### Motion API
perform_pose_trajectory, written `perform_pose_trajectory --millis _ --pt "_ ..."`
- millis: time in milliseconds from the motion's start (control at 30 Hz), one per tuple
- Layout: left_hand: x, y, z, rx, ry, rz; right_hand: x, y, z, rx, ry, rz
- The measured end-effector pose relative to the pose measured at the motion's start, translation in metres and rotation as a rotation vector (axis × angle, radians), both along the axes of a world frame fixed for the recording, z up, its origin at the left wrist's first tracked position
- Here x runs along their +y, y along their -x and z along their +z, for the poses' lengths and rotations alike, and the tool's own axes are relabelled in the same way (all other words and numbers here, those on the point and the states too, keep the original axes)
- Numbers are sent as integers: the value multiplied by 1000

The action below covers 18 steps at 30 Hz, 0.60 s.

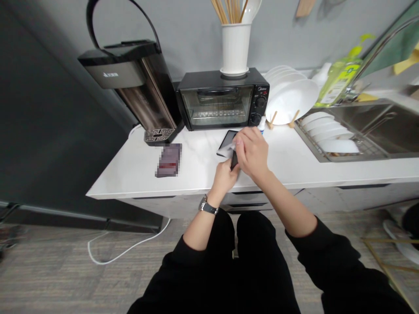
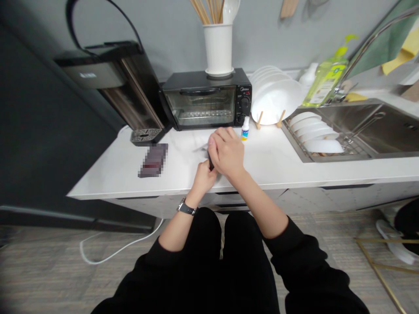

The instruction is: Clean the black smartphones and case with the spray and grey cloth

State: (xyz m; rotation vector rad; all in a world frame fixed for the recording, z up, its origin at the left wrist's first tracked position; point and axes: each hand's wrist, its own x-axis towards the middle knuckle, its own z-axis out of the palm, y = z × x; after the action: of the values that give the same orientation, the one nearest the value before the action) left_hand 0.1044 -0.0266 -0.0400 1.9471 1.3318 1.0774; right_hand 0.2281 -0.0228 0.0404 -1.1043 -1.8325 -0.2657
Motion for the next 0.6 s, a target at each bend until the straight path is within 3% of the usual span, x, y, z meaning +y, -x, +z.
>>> perform_pose_trajectory --millis 100,167,367,600 --pt "1 -1 -2 -21 -63 20 1 -2 4 -277 -43 149" --pt "1 -2 -2 -64 -91 16 5 -7 2 -332 -58 173" --pt "0 -1 1 -56 -5 0 6 -7 -8 141 54 -103" --pt "4 1 -2 19 -5 23 6 -7 -2 -247 -198 197"
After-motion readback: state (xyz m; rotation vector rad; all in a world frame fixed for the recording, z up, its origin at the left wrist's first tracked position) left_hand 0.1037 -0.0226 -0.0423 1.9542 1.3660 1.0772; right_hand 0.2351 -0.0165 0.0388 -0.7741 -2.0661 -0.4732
